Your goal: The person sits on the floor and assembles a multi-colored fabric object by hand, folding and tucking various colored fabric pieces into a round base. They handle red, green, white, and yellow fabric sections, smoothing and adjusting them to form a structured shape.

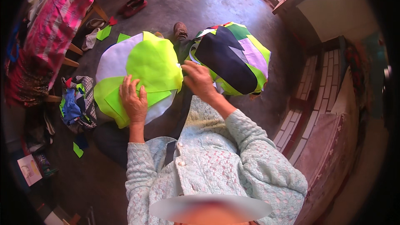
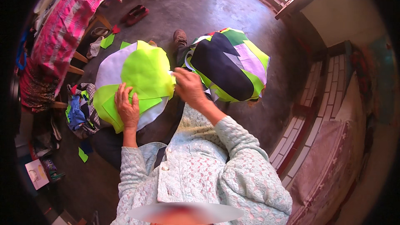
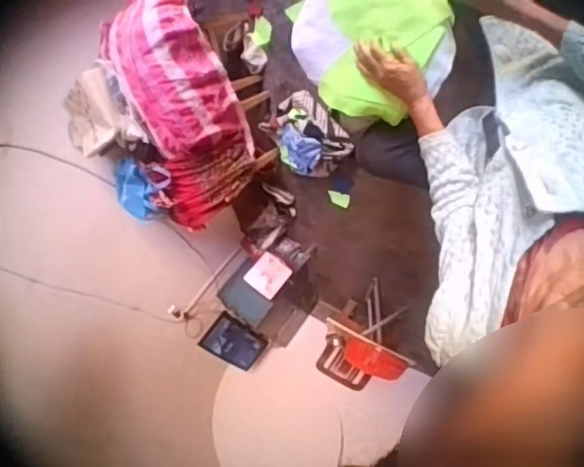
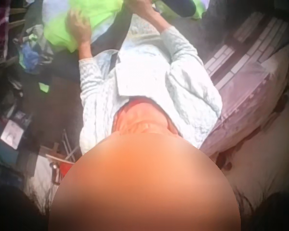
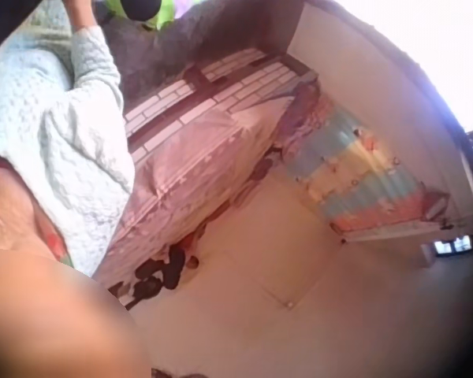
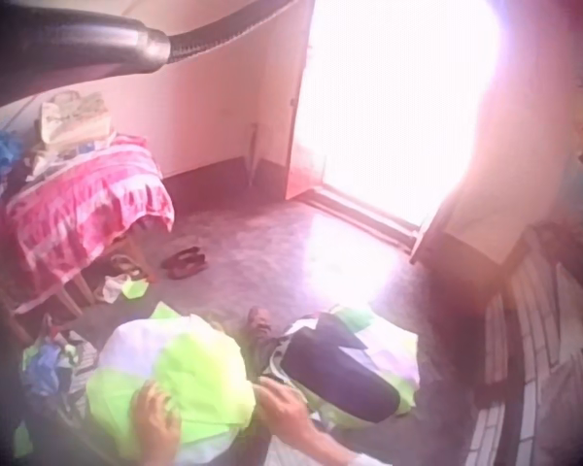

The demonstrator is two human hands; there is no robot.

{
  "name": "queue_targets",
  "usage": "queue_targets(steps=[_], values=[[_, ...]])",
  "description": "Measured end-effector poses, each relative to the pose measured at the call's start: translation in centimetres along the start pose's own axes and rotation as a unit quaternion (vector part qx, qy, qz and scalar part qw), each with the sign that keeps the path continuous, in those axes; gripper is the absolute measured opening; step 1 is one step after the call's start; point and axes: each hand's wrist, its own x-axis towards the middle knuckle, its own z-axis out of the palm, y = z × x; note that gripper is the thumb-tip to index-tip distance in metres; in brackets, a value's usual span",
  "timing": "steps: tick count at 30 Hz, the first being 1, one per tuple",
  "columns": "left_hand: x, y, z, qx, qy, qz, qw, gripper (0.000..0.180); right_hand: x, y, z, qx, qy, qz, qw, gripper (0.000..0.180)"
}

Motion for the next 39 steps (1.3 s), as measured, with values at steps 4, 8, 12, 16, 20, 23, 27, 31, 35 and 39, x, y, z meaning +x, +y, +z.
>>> queue_targets(steps=[4, 8, 12, 16, 20, 23, 27, 31, 35, 39], values=[[-0.1, 0.1, -0.1, -0.005, 0.000, -0.004, 1.000, 0.025, -3.7, 5.5, -6.6, -0.160, 0.105, 0.117, 0.974, 0.035], [-0.1, 0.1, 0.0, -0.002, -0.002, -0.003, 1.000, 0.025, -9.1, 12.3, -11.2, -0.295, 0.149, 0.253, 0.909, 0.034], [0.0, 0.1, -0.1, -0.003, -0.002, 0.001, 1.000, 0.025, -11.9, 14.9, -11.6, -0.396, 0.077, 0.371, 0.837, 0.049], [0.0, -0.1, -0.1, -0.006, 0.000, 0.004, 1.000, 0.025, -12.3, 16.0, -11.4, -0.352, 0.102, 0.396, 0.842, 0.040], [-0.1, -0.2, -0.1, -0.005, 0.008, 0.004, 1.000, 0.025, -11.9, 16.3, -11.9, -0.276, 0.110, 0.404, 0.865, 0.026], [0.0, -0.1, -0.1, -0.012, 0.008, 0.004, 1.000, 0.024, -11.7, 16.1, -12.1, -0.260, 0.145, 0.380, 0.876, 0.022], [0.1, -0.2, 0.0, -0.012, 0.013, 0.010, 1.000, 0.025, -11.0, 16.4, -13.5, -0.187, 0.163, 0.366, 0.897, 0.021], [-0.1, -0.4, -0.1, -0.011, 0.016, 0.012, 1.000, 0.027, -9.0, 15.4, -14.9, 0.030, 0.225, 0.369, 0.901, 0.020], [-0.1, -0.6, 0.1, -0.038, 0.008, 0.001, 0.999, 0.033, -6.1, 12.5, -16.7, 0.243, 0.215, 0.311, 0.893, 0.013], [0.6, 3.1, -2.4, 0.027, 0.066, 0.043, 0.996, 0.039, -1.7, 6.1, -17.2, 0.525, 0.204, 0.281, 0.777, 0.010]])
